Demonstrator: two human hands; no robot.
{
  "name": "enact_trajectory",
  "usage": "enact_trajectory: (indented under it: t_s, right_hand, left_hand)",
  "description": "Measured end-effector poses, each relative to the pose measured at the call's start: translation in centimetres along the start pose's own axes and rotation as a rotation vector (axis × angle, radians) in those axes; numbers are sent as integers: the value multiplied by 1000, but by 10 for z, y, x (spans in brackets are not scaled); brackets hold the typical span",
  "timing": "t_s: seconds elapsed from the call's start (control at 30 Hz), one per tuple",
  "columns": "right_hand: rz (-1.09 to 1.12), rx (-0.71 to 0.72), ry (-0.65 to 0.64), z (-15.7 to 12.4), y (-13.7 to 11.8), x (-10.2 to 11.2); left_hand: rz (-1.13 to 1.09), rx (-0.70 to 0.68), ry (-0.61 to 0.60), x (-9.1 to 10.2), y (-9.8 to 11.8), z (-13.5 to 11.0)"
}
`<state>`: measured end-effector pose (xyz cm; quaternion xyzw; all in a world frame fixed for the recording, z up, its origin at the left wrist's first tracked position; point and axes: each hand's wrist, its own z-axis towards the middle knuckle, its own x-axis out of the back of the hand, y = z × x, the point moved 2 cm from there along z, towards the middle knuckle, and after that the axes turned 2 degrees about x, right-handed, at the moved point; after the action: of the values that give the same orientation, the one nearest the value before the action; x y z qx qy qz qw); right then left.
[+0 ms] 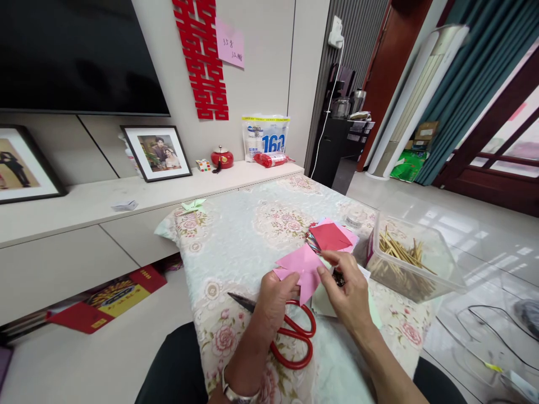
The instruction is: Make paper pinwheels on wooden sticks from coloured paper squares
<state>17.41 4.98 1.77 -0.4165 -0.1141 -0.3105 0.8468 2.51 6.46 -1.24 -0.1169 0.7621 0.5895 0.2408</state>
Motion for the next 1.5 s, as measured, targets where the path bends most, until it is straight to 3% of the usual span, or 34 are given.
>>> enact_trajectory:
  t_s: [0.1, 0.23, 0.33, 0.53, 0.8, 1.03, 1.13, 1.33, 1.5]
  right_hand:
    - [173, -160, -66, 3, 11, 7]
    - [528, -331, -288, 1, 18, 4]
    - [538, -367, -382, 0, 16, 1]
    - [457, -378, -416, -1, 17, -2]
    - [427, -357, -441, -8, 21, -10]
    - [464, -354, -361, -12, 21, -14]
    - [556, -398, -327, -13, 20, -15]
    - [833, -556, -272, -12, 10, -18]
    - [906, -565, -271, -13, 6, -20]
  left_hand:
    - [22, 34, -57, 0, 3, -4]
    - [119, 57, -97, 2, 0, -3]
    - [265, 17, -67, 7, -4, 1]
    - [470, -36, -1, 14, -3, 1]
    - [734, -88, 125, 6, 15, -17]
    - [811, -101, 163, 2, 22, -25]
    - [720, -92, 162, 0, 21, -26]
    - [164, 40, 76, -4, 10, -32]
    - [44, 13, 98, -11, 11, -42]
